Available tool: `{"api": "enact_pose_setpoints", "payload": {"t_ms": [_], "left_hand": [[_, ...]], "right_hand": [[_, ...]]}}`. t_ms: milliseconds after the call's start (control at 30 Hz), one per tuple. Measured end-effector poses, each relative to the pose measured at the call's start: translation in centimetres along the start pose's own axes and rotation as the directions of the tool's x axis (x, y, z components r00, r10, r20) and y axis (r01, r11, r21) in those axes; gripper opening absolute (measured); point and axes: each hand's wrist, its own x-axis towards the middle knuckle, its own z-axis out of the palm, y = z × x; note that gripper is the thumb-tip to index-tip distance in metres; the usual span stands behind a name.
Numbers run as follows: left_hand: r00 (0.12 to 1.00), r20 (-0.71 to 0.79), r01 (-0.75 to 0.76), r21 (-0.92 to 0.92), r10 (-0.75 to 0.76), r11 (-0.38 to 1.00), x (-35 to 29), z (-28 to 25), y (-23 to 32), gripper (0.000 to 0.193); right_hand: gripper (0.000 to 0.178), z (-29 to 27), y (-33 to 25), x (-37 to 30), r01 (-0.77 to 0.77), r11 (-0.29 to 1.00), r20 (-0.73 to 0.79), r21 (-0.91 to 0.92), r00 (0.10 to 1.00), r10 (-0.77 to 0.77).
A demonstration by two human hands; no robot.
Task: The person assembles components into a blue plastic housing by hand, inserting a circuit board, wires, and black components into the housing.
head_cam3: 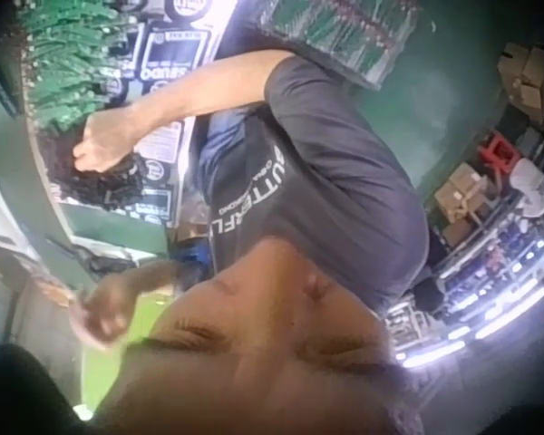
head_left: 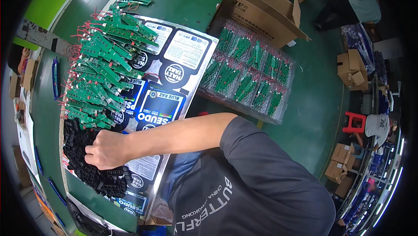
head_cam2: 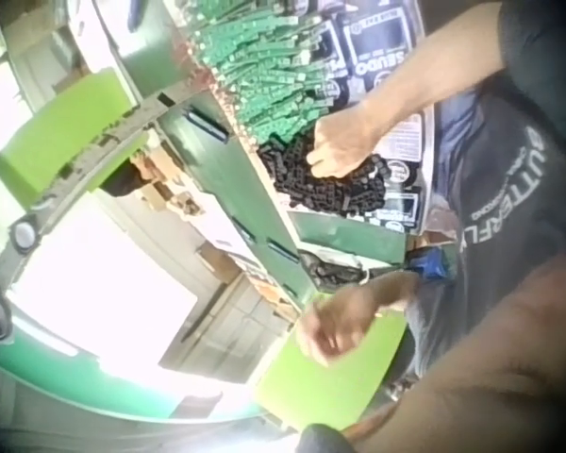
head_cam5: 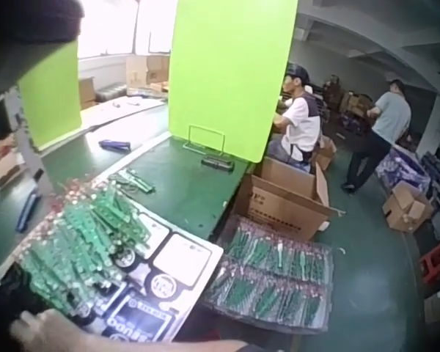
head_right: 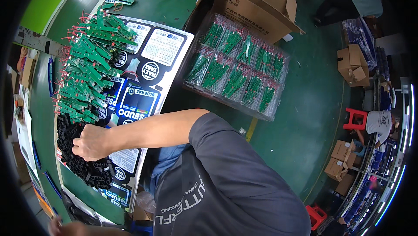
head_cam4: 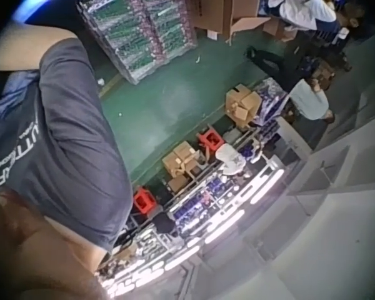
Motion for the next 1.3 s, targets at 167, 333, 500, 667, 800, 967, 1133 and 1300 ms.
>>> {"api": "enact_pose_setpoints", "payload": {"t_ms": [167, 333, 500, 667, 800, 967, 1133, 1300], "left_hand": [[0.850, 0.341, 0.240, 0.427, -0.401, 0.872, -4.5, 5.4, 2.2, 0.073], [0.629, 0.386, 0.560, 0.379, -0.675, 0.737, -9.9, 7.1, 4.0, 0.097], [0.579, 0.417, 0.612, 0.347, -0.701, 0.711, -10.4, 9.8, 4.3, 0.104], [0.591, 0.367, 0.600, 0.395, -0.718, 0.695, -11.1, 8.7, 4.5, 0.100], [0.648, 0.319, 0.537, 0.452, -0.692, 0.712, -10.8, 7.3, 3.8, 0.114], [0.522, 0.433, 0.622, 0.397, -0.735, 0.675, -11.4, 7.5, 3.5, 0.130], [0.529, 0.405, 0.621, 0.413, -0.745, 0.666, -10.4, 9.0, 3.0, 0.126], [0.590, 0.427, 0.566, 0.386, -0.685, 0.728, -10.0, 9.6, 3.6, 0.125]], "right_hand": [[0.018, 1.5, -0.8, 1.4, 0.011, 0.999, -0.009, 0.044, 1.000, -0.010], [0.016, 0.7, -1.3, 1.4, 0.017, 1.000, -0.003, 0.007, 1.000, -0.017], [0.013, -1.2, -0.7, 0.9, -0.051, 0.998, 0.040, 0.040, 0.998, 0.049], [0.012, -0.9, -1.3, 1.5, -0.060, 0.993, 0.099, 0.105, 0.994, 0.050], [0.012, -0.7, -1.0, 1.8, -0.044, 0.994, 0.074, 0.104, 0.997, 0.036], [0.012, -0.3, -1.0, 1.8, -0.042, 0.993, 0.086, 0.109, 0.996, 0.033], [0.013, -0.3, -1.0, 1.5, -0.057, 0.993, 0.078, 0.100, 0.996, 0.050], [0.013, -1.0, -0.3, 0.9, -0.045, 0.999, 0.019, 0.021, 0.999, 0.045]]}}
